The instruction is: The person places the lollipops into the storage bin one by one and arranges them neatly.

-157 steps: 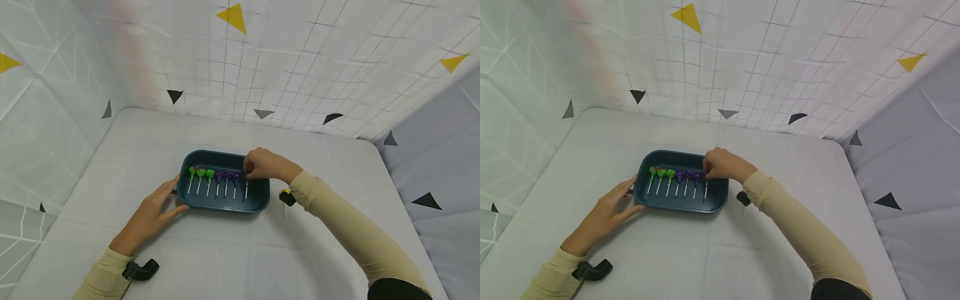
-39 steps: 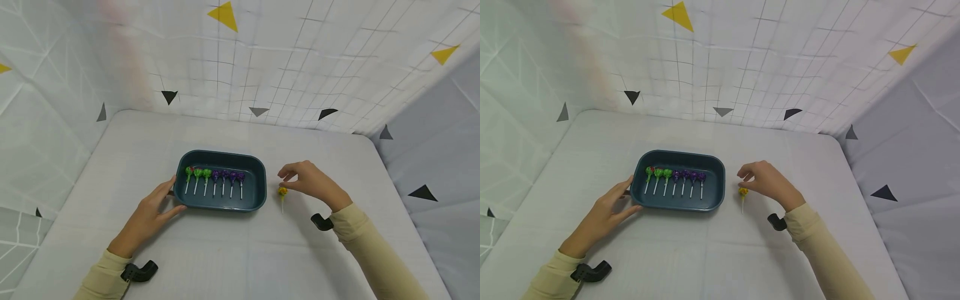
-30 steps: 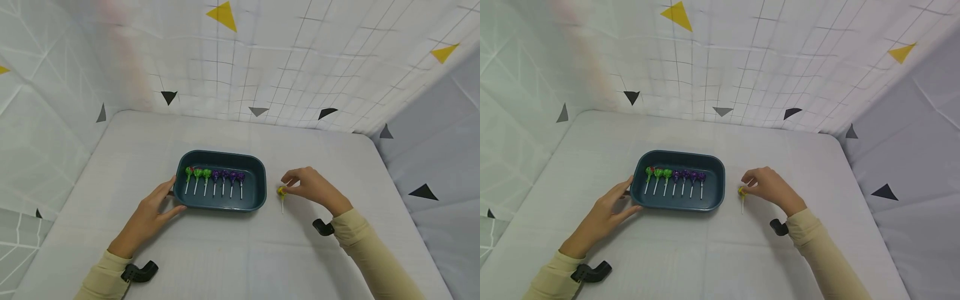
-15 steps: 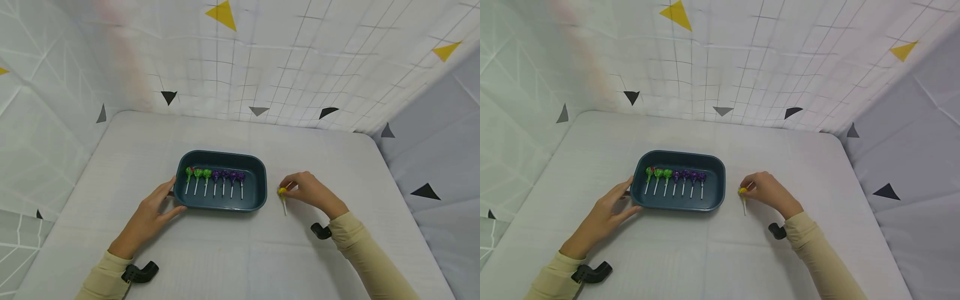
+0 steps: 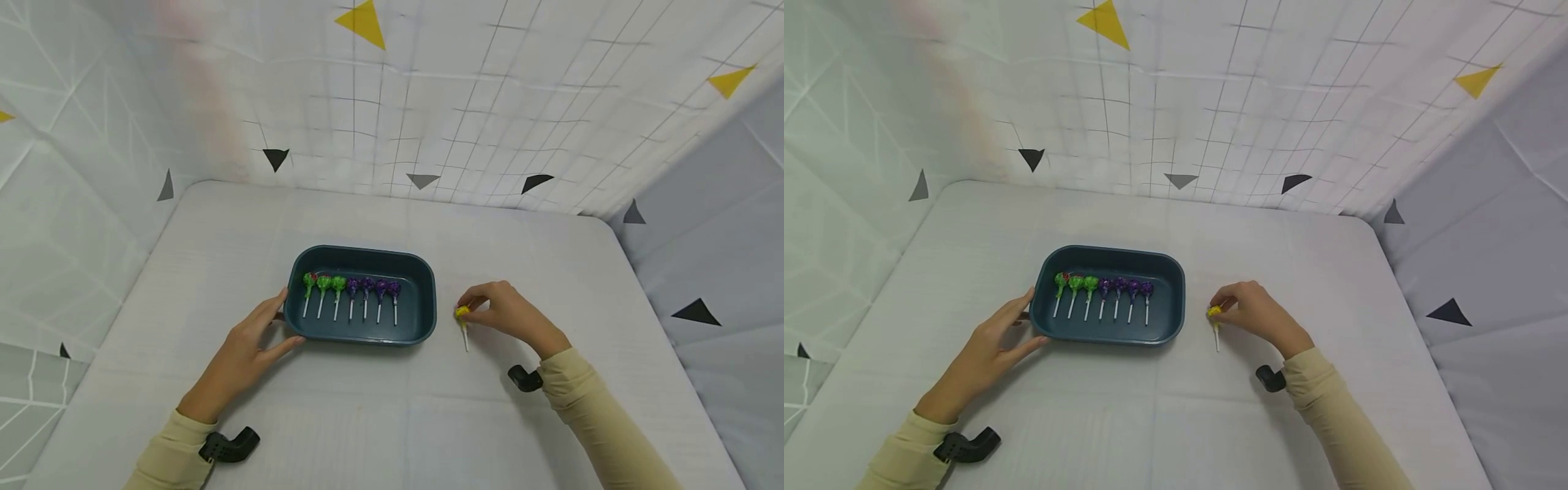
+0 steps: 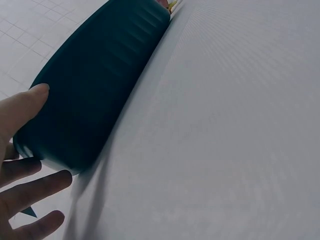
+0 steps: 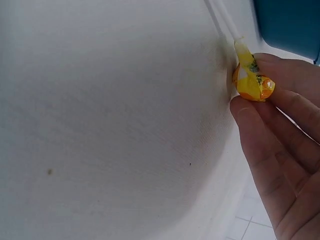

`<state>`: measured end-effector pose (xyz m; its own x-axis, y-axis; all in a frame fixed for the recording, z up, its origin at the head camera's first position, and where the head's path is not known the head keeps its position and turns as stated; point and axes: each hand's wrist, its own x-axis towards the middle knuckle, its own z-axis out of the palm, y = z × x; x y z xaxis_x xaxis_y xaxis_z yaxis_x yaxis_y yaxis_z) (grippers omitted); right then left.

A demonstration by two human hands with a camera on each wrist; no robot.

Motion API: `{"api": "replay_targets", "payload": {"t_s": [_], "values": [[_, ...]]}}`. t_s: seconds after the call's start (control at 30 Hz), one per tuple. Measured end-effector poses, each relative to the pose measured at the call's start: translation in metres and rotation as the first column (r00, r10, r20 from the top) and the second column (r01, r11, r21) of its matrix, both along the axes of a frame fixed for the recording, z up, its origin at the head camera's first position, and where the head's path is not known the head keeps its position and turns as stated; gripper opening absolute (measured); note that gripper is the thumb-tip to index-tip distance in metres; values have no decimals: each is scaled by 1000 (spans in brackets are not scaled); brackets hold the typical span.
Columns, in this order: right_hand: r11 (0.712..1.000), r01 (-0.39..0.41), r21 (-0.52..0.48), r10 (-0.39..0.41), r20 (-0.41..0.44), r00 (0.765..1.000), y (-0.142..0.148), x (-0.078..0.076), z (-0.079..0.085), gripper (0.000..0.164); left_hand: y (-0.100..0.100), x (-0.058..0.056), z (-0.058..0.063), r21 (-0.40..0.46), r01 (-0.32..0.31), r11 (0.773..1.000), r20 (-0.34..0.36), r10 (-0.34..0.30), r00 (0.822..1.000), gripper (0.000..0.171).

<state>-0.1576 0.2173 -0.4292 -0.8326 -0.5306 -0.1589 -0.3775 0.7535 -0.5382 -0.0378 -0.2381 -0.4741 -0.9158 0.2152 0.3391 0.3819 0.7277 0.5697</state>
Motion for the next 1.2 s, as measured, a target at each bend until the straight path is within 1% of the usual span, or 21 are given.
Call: {"api": "replay_targets", "payload": {"t_s": [0.4, 0.6, 0.73, 1.2], "values": [[999, -14, -44, 14, 19, 1000, 0, -1, -2, 19, 0, 0, -1, 3, 0, 1000, 7, 0, 1000, 94], [998, -12, -59, 13, 15, 1000, -1, 0, 0, 19, 0, 0, -1, 1, -2, 1000, 6, 2, 1000, 94], [998, -9, -59, 9, 7, 1000, -2, -1, 2, 19, 0, 1, -1, -2, -5, 1000, 6, 5, 1000, 94], [998, -16, -60, 15, -26, 1000, -7, -7, 19, 18, 0, 0, 0, -3, -7, 1000, -5, 7, 1000, 95]]}}
